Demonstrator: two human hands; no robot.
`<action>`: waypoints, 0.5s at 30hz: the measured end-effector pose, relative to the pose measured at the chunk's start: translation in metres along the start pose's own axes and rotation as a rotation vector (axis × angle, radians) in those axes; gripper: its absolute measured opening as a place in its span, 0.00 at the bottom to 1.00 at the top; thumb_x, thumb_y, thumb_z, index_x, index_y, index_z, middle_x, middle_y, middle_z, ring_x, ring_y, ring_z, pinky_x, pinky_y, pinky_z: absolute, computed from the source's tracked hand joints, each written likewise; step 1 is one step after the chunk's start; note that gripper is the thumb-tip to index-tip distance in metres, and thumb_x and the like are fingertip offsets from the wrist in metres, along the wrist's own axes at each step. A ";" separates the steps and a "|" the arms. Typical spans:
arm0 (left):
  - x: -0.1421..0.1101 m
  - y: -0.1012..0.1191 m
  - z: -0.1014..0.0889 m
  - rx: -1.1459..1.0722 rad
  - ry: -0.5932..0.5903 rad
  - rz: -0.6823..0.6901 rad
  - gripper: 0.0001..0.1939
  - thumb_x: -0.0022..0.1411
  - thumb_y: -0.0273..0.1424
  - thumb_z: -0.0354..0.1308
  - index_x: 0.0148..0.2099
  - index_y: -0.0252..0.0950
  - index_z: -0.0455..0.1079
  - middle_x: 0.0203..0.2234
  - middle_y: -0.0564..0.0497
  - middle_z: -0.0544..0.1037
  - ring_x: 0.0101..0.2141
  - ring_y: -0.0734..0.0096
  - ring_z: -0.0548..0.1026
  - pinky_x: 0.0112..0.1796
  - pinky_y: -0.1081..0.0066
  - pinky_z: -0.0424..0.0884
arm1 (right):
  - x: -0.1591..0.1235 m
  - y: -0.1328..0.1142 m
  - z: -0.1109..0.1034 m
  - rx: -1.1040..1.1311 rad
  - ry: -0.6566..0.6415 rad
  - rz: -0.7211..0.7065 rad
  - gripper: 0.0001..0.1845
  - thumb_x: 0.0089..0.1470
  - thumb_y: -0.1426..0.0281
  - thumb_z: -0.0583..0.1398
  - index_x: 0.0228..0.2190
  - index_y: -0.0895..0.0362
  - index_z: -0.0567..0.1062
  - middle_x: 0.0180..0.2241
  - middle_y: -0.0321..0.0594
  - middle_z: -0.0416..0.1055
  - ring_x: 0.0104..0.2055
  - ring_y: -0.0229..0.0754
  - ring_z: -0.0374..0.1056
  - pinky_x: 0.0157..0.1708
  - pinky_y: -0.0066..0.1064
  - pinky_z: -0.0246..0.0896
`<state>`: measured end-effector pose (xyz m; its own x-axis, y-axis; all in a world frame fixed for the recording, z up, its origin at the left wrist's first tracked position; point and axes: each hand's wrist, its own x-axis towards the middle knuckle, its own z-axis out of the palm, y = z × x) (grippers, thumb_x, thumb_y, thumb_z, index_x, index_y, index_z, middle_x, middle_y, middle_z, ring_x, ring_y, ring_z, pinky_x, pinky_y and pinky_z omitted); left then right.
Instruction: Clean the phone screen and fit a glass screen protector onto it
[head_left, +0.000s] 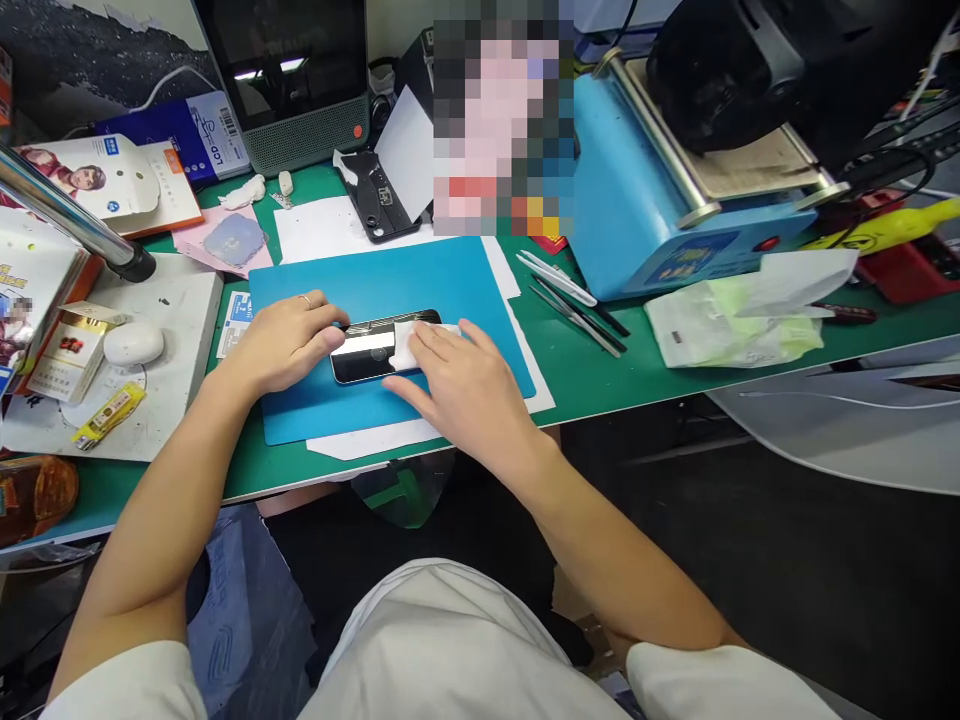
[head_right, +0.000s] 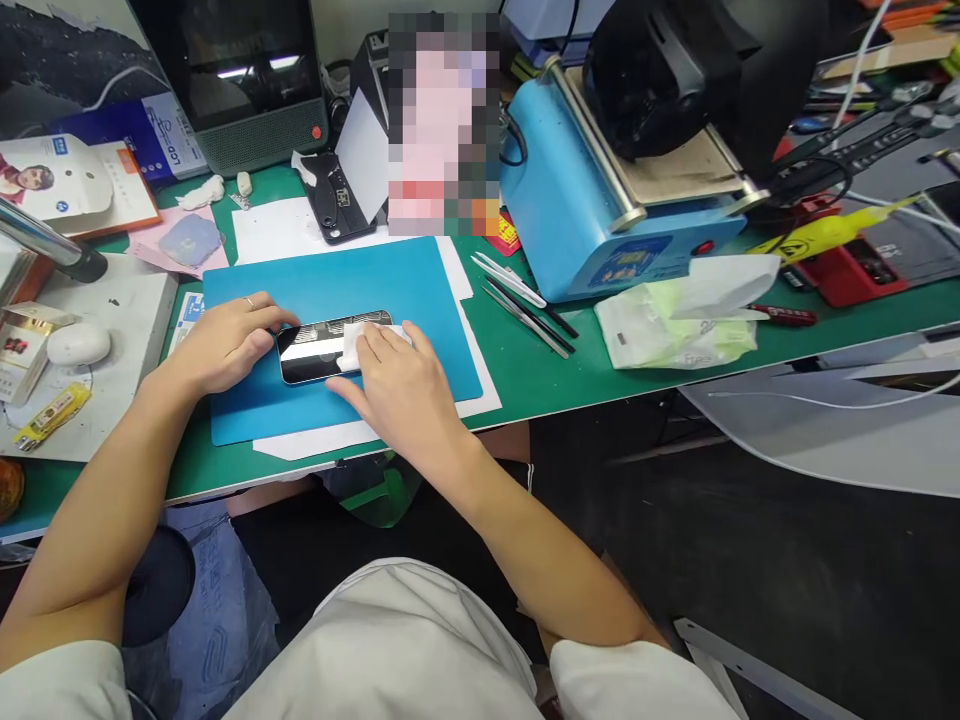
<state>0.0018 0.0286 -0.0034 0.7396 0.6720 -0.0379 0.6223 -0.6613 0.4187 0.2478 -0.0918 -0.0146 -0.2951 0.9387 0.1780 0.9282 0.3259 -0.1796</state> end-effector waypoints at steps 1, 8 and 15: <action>0.000 0.000 0.000 0.000 0.003 0.000 0.59 0.71 0.68 0.18 0.60 0.34 0.80 0.46 0.36 0.80 0.46 0.43 0.78 0.45 0.51 0.71 | 0.002 0.003 -0.001 0.013 -0.009 0.002 0.32 0.76 0.56 0.59 0.62 0.73 0.77 0.65 0.63 0.76 0.68 0.62 0.74 0.74 0.57 0.62; -0.001 -0.001 0.000 -0.037 0.020 -0.004 0.58 0.72 0.67 0.19 0.59 0.33 0.81 0.46 0.36 0.79 0.44 0.45 0.78 0.45 0.51 0.71 | 0.002 0.011 -0.001 0.057 -0.010 -0.010 0.28 0.75 0.60 0.61 0.62 0.70 0.78 0.64 0.62 0.78 0.67 0.61 0.75 0.71 0.54 0.66; -0.001 -0.003 0.001 -0.023 0.033 0.001 0.58 0.71 0.68 0.19 0.58 0.35 0.81 0.46 0.37 0.79 0.45 0.45 0.77 0.44 0.52 0.71 | 0.005 0.011 0.000 0.025 -0.007 -0.013 0.27 0.74 0.62 0.62 0.62 0.71 0.77 0.62 0.62 0.79 0.65 0.62 0.76 0.68 0.54 0.69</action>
<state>-0.0005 0.0298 -0.0059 0.7313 0.6821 -0.0072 0.6149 -0.6546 0.4398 0.2568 -0.0833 -0.0160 -0.3084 0.9352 0.1741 0.9184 0.3404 -0.2017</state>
